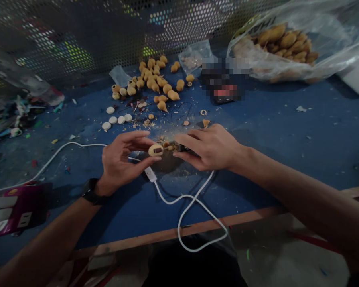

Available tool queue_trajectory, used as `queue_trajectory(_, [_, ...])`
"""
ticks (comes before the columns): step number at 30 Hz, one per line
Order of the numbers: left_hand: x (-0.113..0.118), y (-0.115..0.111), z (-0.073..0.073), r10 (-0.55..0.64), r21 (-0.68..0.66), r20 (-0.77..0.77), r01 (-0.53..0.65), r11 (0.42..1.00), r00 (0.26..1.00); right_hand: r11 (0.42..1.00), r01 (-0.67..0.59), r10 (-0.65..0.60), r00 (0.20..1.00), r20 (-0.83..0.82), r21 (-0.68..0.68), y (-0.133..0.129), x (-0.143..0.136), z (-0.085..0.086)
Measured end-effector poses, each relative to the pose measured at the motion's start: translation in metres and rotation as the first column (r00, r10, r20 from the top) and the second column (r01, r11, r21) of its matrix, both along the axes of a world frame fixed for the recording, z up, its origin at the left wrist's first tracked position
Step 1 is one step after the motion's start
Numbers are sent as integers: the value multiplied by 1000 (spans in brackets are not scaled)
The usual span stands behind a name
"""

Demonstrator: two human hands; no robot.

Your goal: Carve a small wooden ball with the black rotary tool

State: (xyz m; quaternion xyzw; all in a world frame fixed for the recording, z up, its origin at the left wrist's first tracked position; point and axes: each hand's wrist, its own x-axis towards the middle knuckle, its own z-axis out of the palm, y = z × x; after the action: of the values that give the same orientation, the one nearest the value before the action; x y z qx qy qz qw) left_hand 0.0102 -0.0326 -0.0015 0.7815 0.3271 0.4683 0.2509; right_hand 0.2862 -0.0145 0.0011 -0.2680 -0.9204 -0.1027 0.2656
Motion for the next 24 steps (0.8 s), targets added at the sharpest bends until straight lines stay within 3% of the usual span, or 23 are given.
queue_trajectory(17, [0, 0, 1, -21, 11, 9, 21, 1000, 1000, 1000, 7, -7, 1000, 24, -5, 0, 0, 1])
queue_trajectory(24, [0, 0, 0, -24, 5, 58, 24, 1000, 998, 997, -54, 55, 998, -3, 58, 0, -2, 3])
